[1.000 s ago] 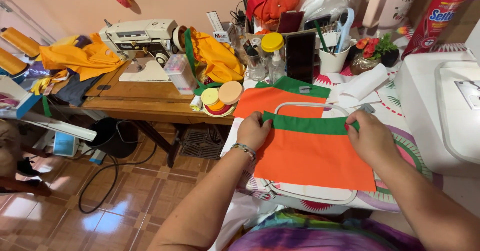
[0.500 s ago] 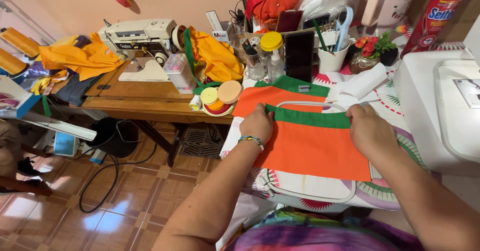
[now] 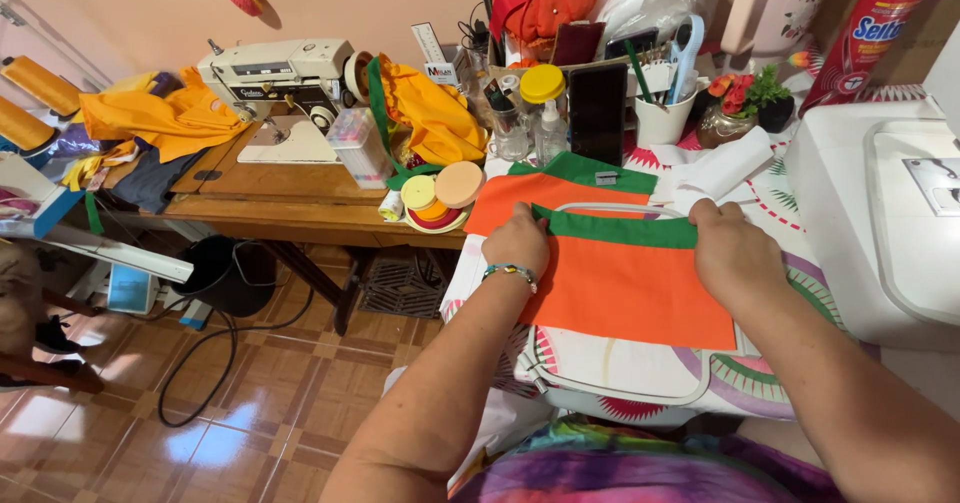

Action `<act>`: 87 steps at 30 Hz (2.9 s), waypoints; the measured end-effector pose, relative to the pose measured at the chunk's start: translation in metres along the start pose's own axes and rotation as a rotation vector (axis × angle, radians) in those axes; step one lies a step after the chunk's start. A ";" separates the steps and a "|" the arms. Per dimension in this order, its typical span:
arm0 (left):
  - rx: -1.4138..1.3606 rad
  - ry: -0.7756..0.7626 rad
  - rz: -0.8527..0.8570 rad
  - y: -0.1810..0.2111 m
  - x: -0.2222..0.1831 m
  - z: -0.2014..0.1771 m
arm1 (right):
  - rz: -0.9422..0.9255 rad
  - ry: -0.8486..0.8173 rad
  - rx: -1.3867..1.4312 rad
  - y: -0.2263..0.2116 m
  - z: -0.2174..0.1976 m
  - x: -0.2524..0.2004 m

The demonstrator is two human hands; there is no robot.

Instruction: Placing fabric and stabilizer into an embroidery hoop and securing it for machine embroidery

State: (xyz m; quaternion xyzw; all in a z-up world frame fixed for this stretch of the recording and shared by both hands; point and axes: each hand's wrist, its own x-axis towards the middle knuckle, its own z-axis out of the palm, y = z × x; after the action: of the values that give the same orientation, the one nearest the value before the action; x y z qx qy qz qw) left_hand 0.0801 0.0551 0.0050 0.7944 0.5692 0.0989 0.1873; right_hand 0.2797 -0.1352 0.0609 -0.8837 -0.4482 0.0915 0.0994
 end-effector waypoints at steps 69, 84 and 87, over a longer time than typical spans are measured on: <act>0.208 -0.155 0.737 -0.033 -0.070 -0.022 | -0.370 0.173 -0.152 0.073 0.071 -0.036; 0.187 -0.139 0.747 -0.035 -0.070 -0.018 | -0.263 -0.211 -0.384 0.032 0.020 -0.032; 0.193 -0.163 0.728 -0.033 -0.070 -0.019 | -0.267 -0.203 -0.375 0.034 0.020 -0.032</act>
State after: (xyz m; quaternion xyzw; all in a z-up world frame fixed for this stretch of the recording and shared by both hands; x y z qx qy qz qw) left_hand 0.0211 0.0023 0.0121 0.9638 0.2399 0.0414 0.1089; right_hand 0.2825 -0.1784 0.0351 -0.8058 -0.5779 0.0810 -0.1005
